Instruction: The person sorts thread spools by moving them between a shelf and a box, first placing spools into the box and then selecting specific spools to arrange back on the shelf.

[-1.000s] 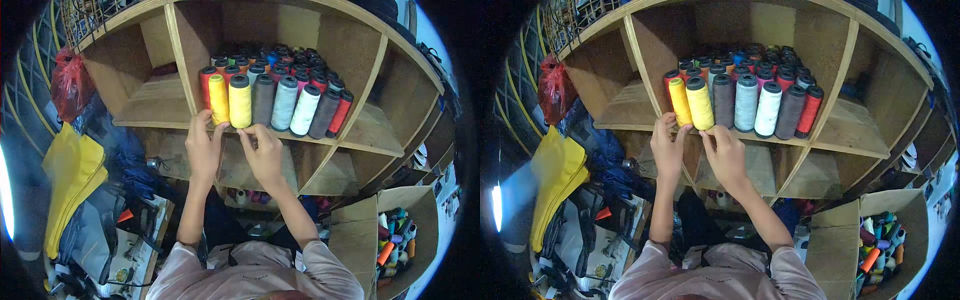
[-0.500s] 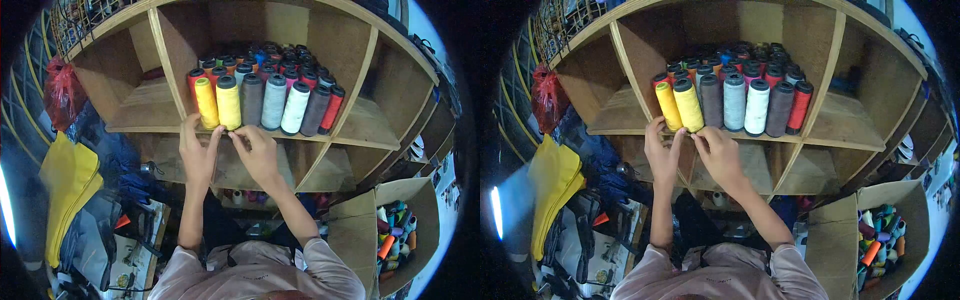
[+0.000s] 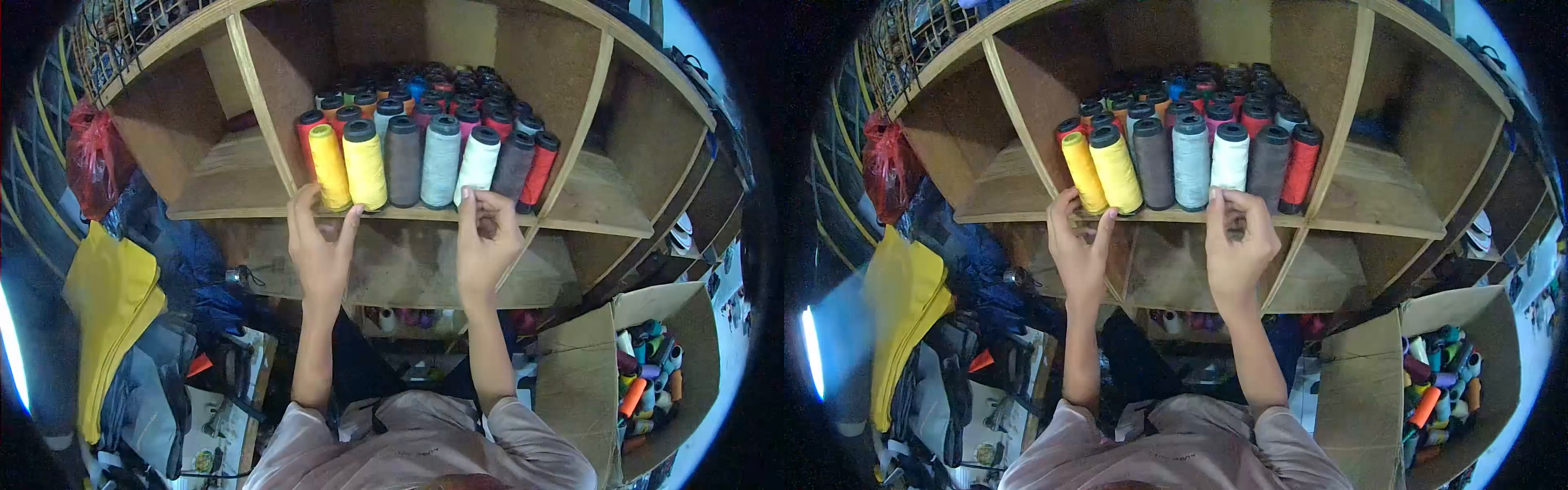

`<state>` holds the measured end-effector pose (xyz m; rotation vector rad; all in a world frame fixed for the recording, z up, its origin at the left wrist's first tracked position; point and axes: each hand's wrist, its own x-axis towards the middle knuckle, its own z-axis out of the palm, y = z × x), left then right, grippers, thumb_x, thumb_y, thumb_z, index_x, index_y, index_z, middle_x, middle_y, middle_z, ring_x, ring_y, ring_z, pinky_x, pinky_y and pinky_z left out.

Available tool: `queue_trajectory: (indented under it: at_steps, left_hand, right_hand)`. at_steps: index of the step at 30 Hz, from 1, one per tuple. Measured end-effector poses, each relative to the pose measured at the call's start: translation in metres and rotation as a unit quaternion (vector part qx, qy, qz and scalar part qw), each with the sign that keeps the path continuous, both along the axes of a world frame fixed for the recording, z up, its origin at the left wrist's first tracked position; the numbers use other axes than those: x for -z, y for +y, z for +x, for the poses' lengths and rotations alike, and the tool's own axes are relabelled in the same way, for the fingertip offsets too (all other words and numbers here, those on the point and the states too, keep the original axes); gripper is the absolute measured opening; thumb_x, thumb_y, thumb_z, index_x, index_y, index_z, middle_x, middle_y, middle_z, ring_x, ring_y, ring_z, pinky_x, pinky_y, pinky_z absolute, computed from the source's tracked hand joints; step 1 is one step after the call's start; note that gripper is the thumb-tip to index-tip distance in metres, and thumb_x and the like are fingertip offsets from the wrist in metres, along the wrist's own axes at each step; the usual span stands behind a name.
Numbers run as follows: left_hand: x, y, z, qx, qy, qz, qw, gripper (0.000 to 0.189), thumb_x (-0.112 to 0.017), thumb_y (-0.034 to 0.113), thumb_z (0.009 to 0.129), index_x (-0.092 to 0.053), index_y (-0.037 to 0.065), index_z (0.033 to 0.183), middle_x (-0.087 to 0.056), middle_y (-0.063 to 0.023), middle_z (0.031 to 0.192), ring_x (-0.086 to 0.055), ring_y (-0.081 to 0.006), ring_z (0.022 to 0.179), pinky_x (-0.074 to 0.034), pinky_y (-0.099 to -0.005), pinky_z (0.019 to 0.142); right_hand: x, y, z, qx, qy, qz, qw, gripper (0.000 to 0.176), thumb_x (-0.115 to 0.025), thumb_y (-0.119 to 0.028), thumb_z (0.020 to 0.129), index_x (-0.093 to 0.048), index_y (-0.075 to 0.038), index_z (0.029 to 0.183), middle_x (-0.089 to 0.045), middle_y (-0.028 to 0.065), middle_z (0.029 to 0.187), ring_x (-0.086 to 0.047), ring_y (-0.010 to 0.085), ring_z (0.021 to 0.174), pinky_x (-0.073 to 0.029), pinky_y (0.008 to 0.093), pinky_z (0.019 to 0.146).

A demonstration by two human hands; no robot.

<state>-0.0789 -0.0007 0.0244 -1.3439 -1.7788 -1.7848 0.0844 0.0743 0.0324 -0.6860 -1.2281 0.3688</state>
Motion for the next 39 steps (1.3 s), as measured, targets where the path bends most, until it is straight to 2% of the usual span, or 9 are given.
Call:
queue_trajectory:
  at_steps: [1, 3, 6, 10, 12, 18, 19, 21, 39]
  left_hand:
    - [0.001, 0.0, -0.001, 0.0, 0.0, 0.0, 1.0, 0.054, -0.08, 0.017, 0.082, -0.053, 0.003, 0.127, -0.056, -0.0122, 0.122, -0.057, -0.0247, 0.109, -0.051, -0.0337, 0.078]
    - [0.002, 0.001, -0.003, -0.036, 0.064, 0.0, 0.997, 0.055, -0.08, 0.019, 0.082, -0.052, 0.0, 0.125, -0.056, -0.0176, 0.125, -0.057, -0.0335, 0.112, -0.049, -0.0401, 0.09]
    - [-0.001, -0.002, 0.002, -0.028, 0.026, -0.019, 0.999, 0.056, -0.081, 0.021, 0.081, -0.053, 0.0, 0.124, -0.056, -0.0177, 0.124, -0.055, -0.0343, 0.11, -0.044, -0.0426, 0.095]
    - [0.0, -0.002, 0.0, -0.064, 0.064, -0.027, 0.996, 0.057, -0.081, 0.022, 0.08, -0.053, 0.001, 0.124, -0.057, -0.0172, 0.124, -0.053, -0.0326, 0.106, -0.044, -0.0431, 0.094]
    - [0.002, 0.0, -0.001, -0.069, 0.079, -0.01, 0.994, 0.055, -0.081, 0.021, 0.081, -0.054, 0.002, 0.125, -0.056, -0.0115, 0.115, -0.052, -0.0252, 0.099, -0.043, -0.0387, 0.088]
    - [0.004, 0.001, -0.002, -0.072, 0.088, -0.005, 0.993, 0.056, -0.081, 0.021, 0.08, -0.054, 0.002, 0.125, -0.056, -0.011, 0.116, -0.051, -0.0247, 0.097, -0.043, -0.0384, 0.087]
    - [0.003, 0.001, -0.002, -0.072, 0.088, -0.006, 0.994, 0.056, -0.081, 0.021, 0.08, -0.054, 0.002, 0.125, -0.056, -0.011, 0.116, -0.051, -0.0247, 0.097, -0.043, -0.0384, 0.087]
    - [0.002, 0.0, -0.002, -0.056, 0.069, -0.015, 0.996, 0.058, -0.081, 0.022, 0.08, -0.052, 0.001, 0.125, -0.056, -0.0168, 0.121, -0.052, -0.0322, 0.104, -0.042, -0.0435, 0.093]
    - [0.001, -0.002, -0.001, -0.045, 0.037, -0.026, 0.998, 0.056, -0.081, 0.023, 0.08, -0.053, 0.002, 0.124, -0.056, -0.0161, 0.119, -0.051, -0.0314, 0.103, -0.041, -0.0436, 0.093]
  right_hand:
    - [0.002, 0.002, 0.002, 0.006, 0.001, 0.002, 1.0, 0.009, -0.074, -0.004, 0.086, -0.065, 0.0, 0.088, -0.066, 0.0065, 0.073, -0.058, 0.0089, 0.062, -0.047, 0.0254, 0.059]
    - [0.003, 0.005, 0.004, -0.002, -0.003, 0.003, 1.0, 0.009, -0.074, -0.003, 0.086, -0.065, 0.001, 0.088, -0.066, 0.0066, 0.073, -0.058, 0.0091, 0.062, -0.047, 0.0254, 0.059]
    - [0.003, 0.007, 0.006, -0.015, -0.005, 0.0, 1.0, 0.009, -0.073, -0.003, 0.086, -0.066, 0.001, 0.088, -0.066, 0.0068, 0.073, -0.058, 0.0094, 0.062, -0.047, 0.0256, 0.059]
    - [0.001, 0.009, 0.006, -0.013, -0.018, 0.001, 1.0, 0.009, -0.073, -0.002, 0.086, -0.066, 0.001, 0.089, -0.066, 0.0069, 0.074, -0.058, 0.0099, 0.062, -0.047, 0.0258, 0.058]
    - [-0.001, 0.01, 0.007, -0.01, -0.025, 0.003, 1.0, 0.009, -0.073, -0.002, 0.086, -0.066, 0.001, 0.089, -0.065, 0.0068, 0.074, -0.057, 0.0098, 0.062, -0.046, 0.0258, 0.058]
    - [0.002, 0.006, 0.008, -0.007, -0.038, 0.017, 0.999, 0.008, -0.073, -0.002, 0.086, -0.066, 0.001, 0.089, -0.064, 0.006, 0.074, -0.056, 0.0088, 0.06, -0.045, 0.025, 0.056]
    - [0.003, 0.005, 0.009, -0.012, -0.038, 0.017, 0.999, 0.008, -0.074, -0.002, 0.085, -0.067, 0.001, 0.089, -0.064, 0.0056, 0.074, -0.055, 0.0085, 0.06, -0.044, 0.0248, 0.056]
    - [0.004, 0.003, 0.011, 0.003, -0.055, 0.018, 0.998, 0.008, -0.074, -0.002, 0.085, -0.067, 0.001, 0.089, -0.064, 0.0052, 0.074, -0.054, 0.0083, 0.059, -0.044, 0.0246, 0.055]
    - [0.014, 0.011, 0.018, 0.013, -0.091, 0.051, 0.994, 0.011, -0.074, -0.001, 0.085, -0.067, 0.001, 0.093, -0.07, 0.0081, 0.081, -0.064, 0.0113, 0.067, -0.051, 0.0263, 0.062]
